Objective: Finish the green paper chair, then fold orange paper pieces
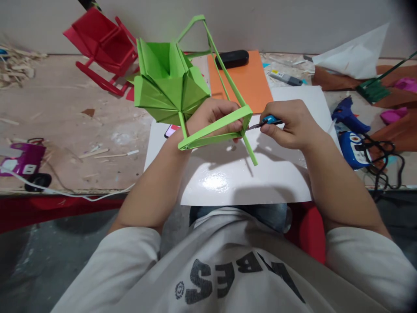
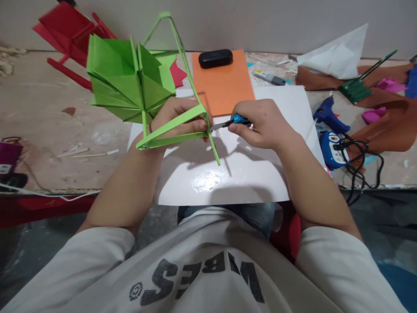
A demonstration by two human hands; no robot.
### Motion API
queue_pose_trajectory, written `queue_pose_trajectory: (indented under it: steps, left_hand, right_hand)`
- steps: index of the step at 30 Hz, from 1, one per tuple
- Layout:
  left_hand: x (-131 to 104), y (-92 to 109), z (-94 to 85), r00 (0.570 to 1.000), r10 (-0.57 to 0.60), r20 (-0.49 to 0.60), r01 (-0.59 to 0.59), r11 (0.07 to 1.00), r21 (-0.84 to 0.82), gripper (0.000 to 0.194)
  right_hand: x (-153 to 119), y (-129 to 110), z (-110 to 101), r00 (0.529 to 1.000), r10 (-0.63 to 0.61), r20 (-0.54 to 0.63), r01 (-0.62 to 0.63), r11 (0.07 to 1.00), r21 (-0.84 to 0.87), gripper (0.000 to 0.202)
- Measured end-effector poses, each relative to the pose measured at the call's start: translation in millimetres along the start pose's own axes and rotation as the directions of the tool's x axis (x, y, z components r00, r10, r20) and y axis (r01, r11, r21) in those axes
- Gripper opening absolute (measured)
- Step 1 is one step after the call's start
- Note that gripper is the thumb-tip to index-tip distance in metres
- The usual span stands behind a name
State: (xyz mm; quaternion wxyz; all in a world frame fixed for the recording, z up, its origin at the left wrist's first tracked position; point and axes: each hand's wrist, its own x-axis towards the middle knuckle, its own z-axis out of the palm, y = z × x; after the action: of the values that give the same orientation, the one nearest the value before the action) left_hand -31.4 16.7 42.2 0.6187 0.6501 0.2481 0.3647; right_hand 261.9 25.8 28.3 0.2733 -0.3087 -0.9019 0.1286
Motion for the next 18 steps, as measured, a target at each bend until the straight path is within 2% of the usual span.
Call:
queue_pose_trajectory:
  steps: [4,7,10,13,18]
  left_hand:
    - [-1.8,-3.9,-0.4,0.998,-0.029,0.055,0.032,0.999,-0.043,0.053]
    - [-0.9,-7.2,-0.3,0.995,0.028,0.098,-0.027,1.000,-0.010,0.051]
    - [0.5,-10.3,-0.2,0.991,0.084,0.101,-0.086,0.996,0.018,0.055]
    - [0.3,-12.1,-1.3,0.991,0.085,0.107,-0.090,0.995,0.044,0.059]
    - [-2.4,-10.0,-2.6,0.989,0.098,0.110,-0.105,0.992,0.065,0.054]
  right_hand:
    - [-0.8,-0.9,0.0,1.000,0.024,0.019,-0.024,1.000,-0.010,0.046]
    - [-1.9,-2.4,-0.5,0.999,0.045,0.030,-0.044,0.999,-0.031,0.043]
    - [-3.4,-3.4,0.7,0.999,0.040,0.034,-0.038,0.997,-0.066,0.039]
    - [-4.7,-4.6,1.7,0.999,0.014,0.030,-0.012,0.997,-0.076,0.038]
    - [-4.3,-6.7,-3.1,1.000,0.023,0.008,-0.022,0.995,-0.101,0.037]
